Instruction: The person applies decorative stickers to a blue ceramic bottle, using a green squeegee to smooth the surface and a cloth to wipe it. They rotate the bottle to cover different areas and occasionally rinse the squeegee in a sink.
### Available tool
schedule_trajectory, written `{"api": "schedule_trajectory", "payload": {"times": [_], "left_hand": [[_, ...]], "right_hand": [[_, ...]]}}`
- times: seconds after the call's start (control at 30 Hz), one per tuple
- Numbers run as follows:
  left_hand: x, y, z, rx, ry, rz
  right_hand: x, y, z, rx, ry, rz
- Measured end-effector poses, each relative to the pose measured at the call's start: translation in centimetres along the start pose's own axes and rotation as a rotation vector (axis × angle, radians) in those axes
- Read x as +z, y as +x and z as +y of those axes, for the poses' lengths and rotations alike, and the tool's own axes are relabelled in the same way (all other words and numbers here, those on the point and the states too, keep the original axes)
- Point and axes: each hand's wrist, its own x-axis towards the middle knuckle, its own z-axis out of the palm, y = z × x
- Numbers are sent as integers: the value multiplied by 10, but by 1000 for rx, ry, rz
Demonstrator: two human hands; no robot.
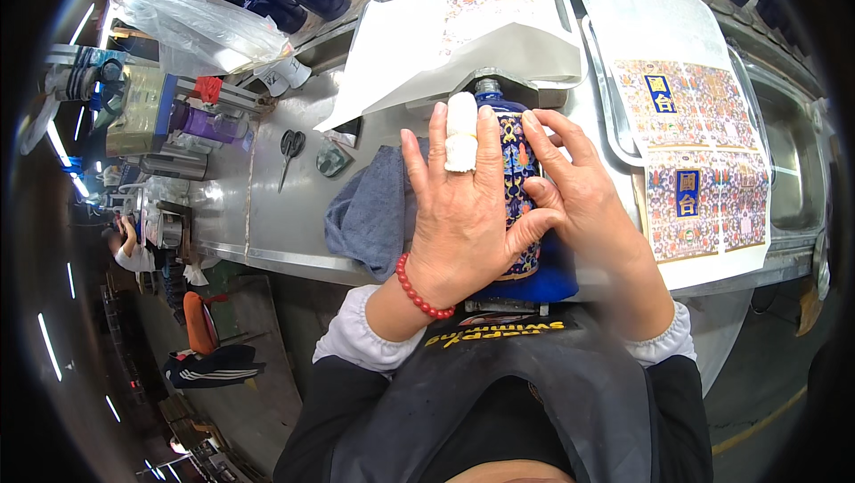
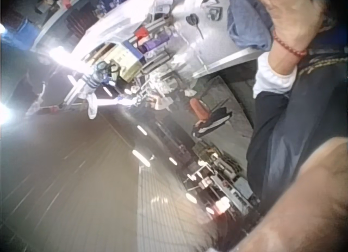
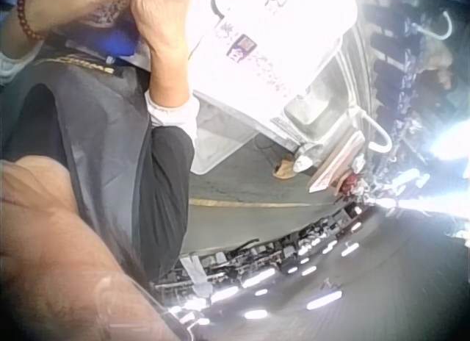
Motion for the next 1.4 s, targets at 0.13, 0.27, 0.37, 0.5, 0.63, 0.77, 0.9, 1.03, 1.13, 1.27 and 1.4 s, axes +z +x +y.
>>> {"api": "schedule_trajectory", "payload": {"times": [0.13, 0.27, 0.37, 0.5, 0.63, 0.77, 0.9, 1.03, 1.13, 1.27, 1.4], "left_hand": [[1, 0, -1, 7, 17, 5], [1, -5, -8, 2, -117, 0], [1, -11, -12, -13, -187, -4], [2, -13, -10, 5, -87, -25], [1, -8, -3, 19, 16, -54], [3, -2, 4, 25, 62, -66], [2, -9, 5, 10, -86, -20], [-7, -35, 1, -21, -120, -37], [-1, -43, 3, -27, -95, -27], [5, -42, 7, -19, 3, -57], [0, -46, 8, -17, -93, -52]], "right_hand": [[0, 0, 0, -3, 4, 5], [-1, 0, -1, -10, -6, -4], [-2, 1, -1, -9, -7, -3], [-1, 0, -2, -8, -7, -6], [-1, -1, -2, -1, -8, -11], [-1, 0, 0, -7, -14, -14], [-2, -4, 0, -11, -18, -50], [-4, -13, -7, 16, 62, -41], [-2, -19, -11, 21, 40, -53], [-1, -23, -13, 2, 21, -38], [-4, -28, -15, -11, 2, -67]]}}
